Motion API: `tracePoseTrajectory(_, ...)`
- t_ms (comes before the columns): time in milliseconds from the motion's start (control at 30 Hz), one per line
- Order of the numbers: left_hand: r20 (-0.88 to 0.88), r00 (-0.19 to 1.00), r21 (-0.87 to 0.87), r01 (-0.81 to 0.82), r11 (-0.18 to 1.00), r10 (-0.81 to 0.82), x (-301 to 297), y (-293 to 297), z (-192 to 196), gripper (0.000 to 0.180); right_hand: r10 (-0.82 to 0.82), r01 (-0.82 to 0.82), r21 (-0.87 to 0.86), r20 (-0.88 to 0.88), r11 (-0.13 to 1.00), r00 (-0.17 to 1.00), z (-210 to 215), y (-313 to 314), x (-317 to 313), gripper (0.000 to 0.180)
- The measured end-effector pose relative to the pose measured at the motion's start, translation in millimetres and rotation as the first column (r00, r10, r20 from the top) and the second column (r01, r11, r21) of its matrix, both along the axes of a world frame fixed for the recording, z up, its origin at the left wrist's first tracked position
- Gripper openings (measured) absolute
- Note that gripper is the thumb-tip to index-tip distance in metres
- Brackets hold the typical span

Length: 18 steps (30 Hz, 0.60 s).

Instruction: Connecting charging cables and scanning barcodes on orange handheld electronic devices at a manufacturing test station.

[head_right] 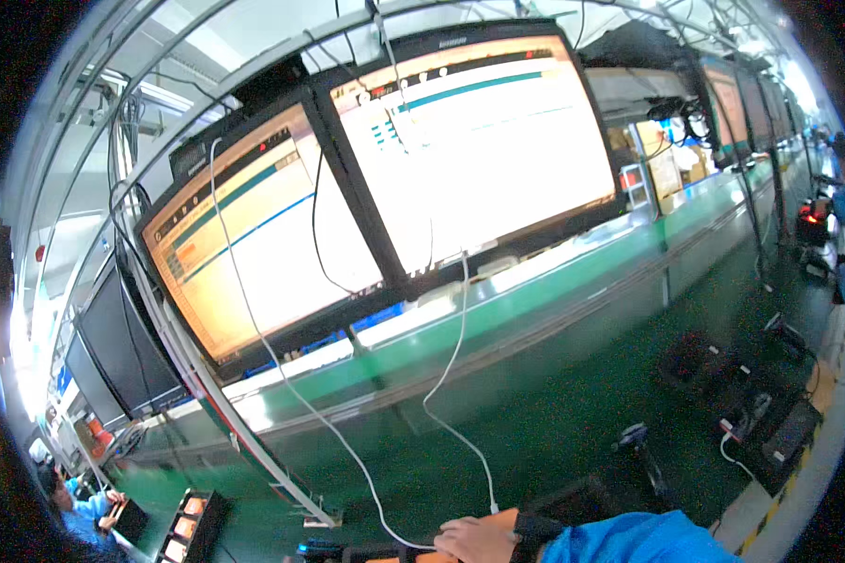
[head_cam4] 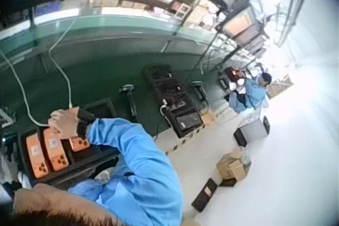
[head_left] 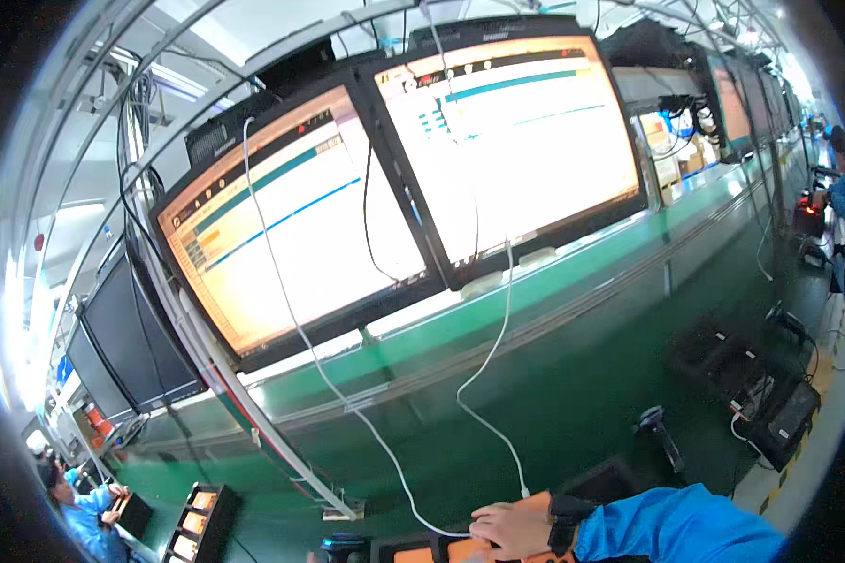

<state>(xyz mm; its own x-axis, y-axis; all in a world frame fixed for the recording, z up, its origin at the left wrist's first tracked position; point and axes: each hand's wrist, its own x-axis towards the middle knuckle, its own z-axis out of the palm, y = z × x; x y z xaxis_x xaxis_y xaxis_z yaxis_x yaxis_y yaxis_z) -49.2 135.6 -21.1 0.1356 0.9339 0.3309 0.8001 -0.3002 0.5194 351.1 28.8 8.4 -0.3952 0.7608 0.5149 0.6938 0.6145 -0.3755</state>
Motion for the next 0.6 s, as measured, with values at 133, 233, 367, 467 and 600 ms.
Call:
tracePoseTrajectory(133, -0.136, 0.990, 0.452, 0.028, 0.892, 0.038, 87.8, -32.6, 86.7, 0.055, -0.015, 0.019, 0.038, -0.114, 0.999, 0.993, 12.3, 3.2, -6.6, 0.026)
tracePoseTrajectory(233, 0.088, 0.838, 0.264, 0.501, 0.824, -0.538, 134.5, -48.6, 101.6, 0.047, -0.022, 0.060, 0.120, -0.295, 0.991, 0.955, 12.0, 9.5, -10.3, 0.026)
tracePoseTrajectory(367, -0.015, 0.635, 0.189, 0.760, 0.622, -0.772, 175.7, -23.4, 94.7, 0.029, -0.238, 0.050, -0.355, -0.509, 0.933, 0.827, 37.3, -4.4, -10.5, 0.031)
tracePoseTrajectory(467, 0.122, 0.490, 0.029, 0.868, 0.496, -0.863, 192.2, -18.7, 92.2, 0.033, -0.447, -0.589, -0.412, -0.890, 0.695, 0.094, 22.0, 3.3, -3.9, 0.031)
tracePoseTrajectory(600, 0.332, 0.429, -0.032, 0.895, 0.445, -0.840, 208.5, -28.4, 82.0, 0.036, -0.133, -0.549, -0.306, -0.934, 0.778, 0.332, -6.8, 19.2, 12.4, 0.032)
